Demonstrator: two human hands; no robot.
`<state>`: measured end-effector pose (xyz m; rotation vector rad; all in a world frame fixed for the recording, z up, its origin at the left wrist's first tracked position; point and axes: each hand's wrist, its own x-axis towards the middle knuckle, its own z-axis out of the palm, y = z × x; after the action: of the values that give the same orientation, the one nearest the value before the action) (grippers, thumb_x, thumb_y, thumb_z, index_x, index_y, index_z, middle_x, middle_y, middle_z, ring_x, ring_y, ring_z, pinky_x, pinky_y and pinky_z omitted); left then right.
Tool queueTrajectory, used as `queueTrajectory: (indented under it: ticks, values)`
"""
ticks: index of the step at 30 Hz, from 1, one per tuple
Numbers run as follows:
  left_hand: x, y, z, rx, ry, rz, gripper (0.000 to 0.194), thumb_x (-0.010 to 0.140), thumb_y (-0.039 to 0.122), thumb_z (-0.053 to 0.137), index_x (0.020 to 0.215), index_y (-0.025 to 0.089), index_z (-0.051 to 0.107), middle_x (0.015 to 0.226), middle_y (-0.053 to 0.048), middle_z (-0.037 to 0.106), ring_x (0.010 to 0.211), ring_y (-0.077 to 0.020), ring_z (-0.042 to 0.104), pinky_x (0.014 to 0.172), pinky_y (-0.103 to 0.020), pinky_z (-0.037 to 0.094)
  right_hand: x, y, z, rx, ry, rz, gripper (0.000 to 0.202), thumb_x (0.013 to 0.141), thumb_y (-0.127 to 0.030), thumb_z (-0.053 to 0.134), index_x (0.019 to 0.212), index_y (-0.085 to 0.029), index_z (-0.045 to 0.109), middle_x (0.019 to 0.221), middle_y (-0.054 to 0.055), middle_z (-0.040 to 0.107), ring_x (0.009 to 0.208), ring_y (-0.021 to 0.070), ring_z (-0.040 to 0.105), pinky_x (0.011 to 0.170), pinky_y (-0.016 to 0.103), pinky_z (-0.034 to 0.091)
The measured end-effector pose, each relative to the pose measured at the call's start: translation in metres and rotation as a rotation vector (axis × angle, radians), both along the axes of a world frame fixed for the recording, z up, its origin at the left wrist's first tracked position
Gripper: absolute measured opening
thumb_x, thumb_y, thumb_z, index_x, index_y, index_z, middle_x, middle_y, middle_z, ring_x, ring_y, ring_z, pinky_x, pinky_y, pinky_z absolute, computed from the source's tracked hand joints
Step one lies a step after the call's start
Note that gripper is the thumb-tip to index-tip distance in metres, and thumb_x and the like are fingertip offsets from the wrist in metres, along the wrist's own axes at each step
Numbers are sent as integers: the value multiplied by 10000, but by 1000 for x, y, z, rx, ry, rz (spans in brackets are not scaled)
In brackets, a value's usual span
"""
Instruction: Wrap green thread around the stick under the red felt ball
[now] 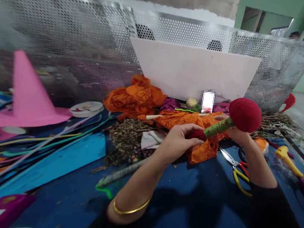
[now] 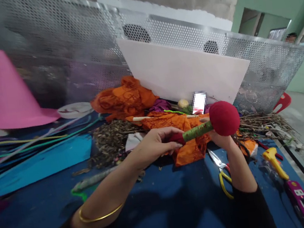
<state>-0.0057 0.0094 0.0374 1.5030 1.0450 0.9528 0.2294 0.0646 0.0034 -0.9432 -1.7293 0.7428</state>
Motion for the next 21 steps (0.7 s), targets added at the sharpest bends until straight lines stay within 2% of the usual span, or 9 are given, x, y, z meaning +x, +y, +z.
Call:
queueTrajectory:
  ticks: [3,5,8,10,12,14,16,19,21]
  values:
    - [0,0,-1,-8,-57,14,315,599,245,718,887,119,698,603,40,598,493,-65,462,491,-204,385,-25,-15,-1,-118,-32,291,314,807,-333,655,1102,-231,685,1121,66,708,1063,217,653,991,373,508]
    - [0,1,-2,22,-84,41,307,579,233,745,861,119,700,635,26,626,511,-73,497,492,-207,398,-38,-21,0,-160,-39,392,248,829,-333,640,1049,-228,684,1033,57,718,992,213,665,934,345,529]
    - [-2,3,-6,-9,-106,67,341,603,233,749,919,123,685,564,45,596,436,-65,464,431,-204,354,-44,-25,3,-187,-115,326,160,842,-331,617,791,-194,681,685,28,666,670,183,631,668,302,531]
    - [-3,4,-9,-32,-138,83,363,608,246,756,944,130,678,533,56,576,407,-62,445,390,-196,304,-40,-30,8,-185,-132,261,207,837,-328,616,695,-180,643,594,8,603,573,153,560,574,280,458]
    - [-3,5,-11,-47,-197,107,360,605,238,759,941,141,678,627,36,634,427,-53,457,389,-190,310,-35,-38,15,-88,-191,202,218,836,-316,612,669,-176,617,638,3,599,624,138,553,604,263,432]
    - [-3,6,-13,-15,-226,121,340,594,224,768,912,140,679,711,17,675,480,-54,498,426,-188,366,-33,-45,21,-64,-205,190,215,822,-293,627,645,-174,601,664,4,586,656,129,543,648,261,442]
    - [-2,6,-15,49,-232,128,326,576,208,780,881,137,687,779,-4,695,586,-79,573,506,-196,437,-35,-47,25,-157,-71,173,170,829,-296,622,704,-181,620,716,9,610,688,131,570,697,270,481]
    - [-3,7,-15,35,-218,132,318,609,220,768,910,144,696,723,7,674,513,-63,525,434,-180,367,-45,-44,20,-344,204,169,149,828,-341,636,890,-205,641,855,16,670,744,138,636,769,306,540]
    - [-3,7,-15,20,-220,123,313,615,221,762,912,146,698,658,22,643,466,-55,490,397,-173,325,-52,-39,13,-384,272,217,227,783,-358,689,952,-214,643,891,16,685,756,142,651,768,312,554]
